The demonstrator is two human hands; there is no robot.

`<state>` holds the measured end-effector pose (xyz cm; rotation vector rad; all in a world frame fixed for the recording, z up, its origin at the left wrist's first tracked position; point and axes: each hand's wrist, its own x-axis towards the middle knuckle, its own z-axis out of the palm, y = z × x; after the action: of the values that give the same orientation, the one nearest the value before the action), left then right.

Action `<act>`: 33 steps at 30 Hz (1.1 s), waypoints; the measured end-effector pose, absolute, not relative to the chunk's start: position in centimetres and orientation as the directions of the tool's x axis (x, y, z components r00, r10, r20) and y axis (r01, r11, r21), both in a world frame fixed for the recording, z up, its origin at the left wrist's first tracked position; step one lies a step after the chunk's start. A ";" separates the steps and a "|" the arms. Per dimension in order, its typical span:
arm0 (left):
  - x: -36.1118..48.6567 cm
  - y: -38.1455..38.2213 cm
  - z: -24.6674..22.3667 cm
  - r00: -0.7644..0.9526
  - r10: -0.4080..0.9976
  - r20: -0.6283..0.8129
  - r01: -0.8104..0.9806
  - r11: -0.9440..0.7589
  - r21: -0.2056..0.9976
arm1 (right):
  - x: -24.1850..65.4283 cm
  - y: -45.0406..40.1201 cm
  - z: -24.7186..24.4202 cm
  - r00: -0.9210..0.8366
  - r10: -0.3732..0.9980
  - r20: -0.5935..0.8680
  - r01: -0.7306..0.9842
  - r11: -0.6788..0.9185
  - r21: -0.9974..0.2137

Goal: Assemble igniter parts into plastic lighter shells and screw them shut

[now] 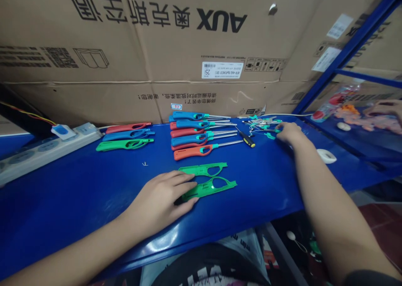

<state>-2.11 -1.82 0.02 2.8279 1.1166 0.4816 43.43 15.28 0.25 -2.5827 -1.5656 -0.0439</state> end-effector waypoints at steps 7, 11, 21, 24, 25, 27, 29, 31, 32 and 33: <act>-2.4 -1.5 0.0 0.670 0.701 0.243 0.672 -0.712 0.203 | 43.7 14.8 0.4 0.410 0.907 0.096 0.910 -0.401 -0.106; -2.6 -1.4 0.3 0.681 0.693 0.239 0.658 -0.721 0.215 | 43.3 14.2 1.4 0.326 0.937 0.129 0.940 -0.307 -0.146; -4.2 -0.3 1.3 0.736 0.651 0.185 0.629 -0.759 0.167 | 38.6 11.7 4.0 -0.143 0.878 0.457 0.915 0.294 -0.277; -4.4 -0.1 1.6 0.737 0.639 0.220 0.618 -0.769 0.161 | 36.5 11.0 4.3 -0.250 0.806 0.537 0.834 0.461 -0.303; -4.4 -0.1 1.7 0.723 0.637 0.267 0.613 -0.770 0.176 | 35.7 10.7 4.3 -0.275 0.790 0.548 0.809 0.498 -0.312; -4.0 -0.4 2.1 0.641 0.643 0.420 0.609 -0.758 0.231 | 34.1 9.9 4.3 -0.345 0.751 0.563 0.753 0.579 -0.312; -3.4 -0.8 2.4 0.474 0.661 0.582 0.617 -0.721 0.316 | 32.5 9.1 4.1 -0.436 0.696 0.570 0.677 0.671 -0.303; -2.8 -1.0 2.6 0.315 0.707 0.633 0.620 -0.658 0.427 | 30.8 8.2 3.8 -0.524 0.637 0.566 0.590 0.750 -0.299; -2.6 -1.0 2.5 0.264 0.735 0.624 0.606 -0.630 0.485 | 30.0 7.7 3.7 -0.566 0.611 0.553 0.545 0.781 -0.305; -2.3 -1.0 2.4 0.229 0.758 0.611 0.588 -0.608 0.534 | 29.2 7.2 3.4 -0.605 0.585 0.539 0.501 0.807 -0.313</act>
<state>-2.35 -0.99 2.43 2.3066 1.2819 1.3203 29.24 7.15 3.45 -0.7972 -2.3441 0.1711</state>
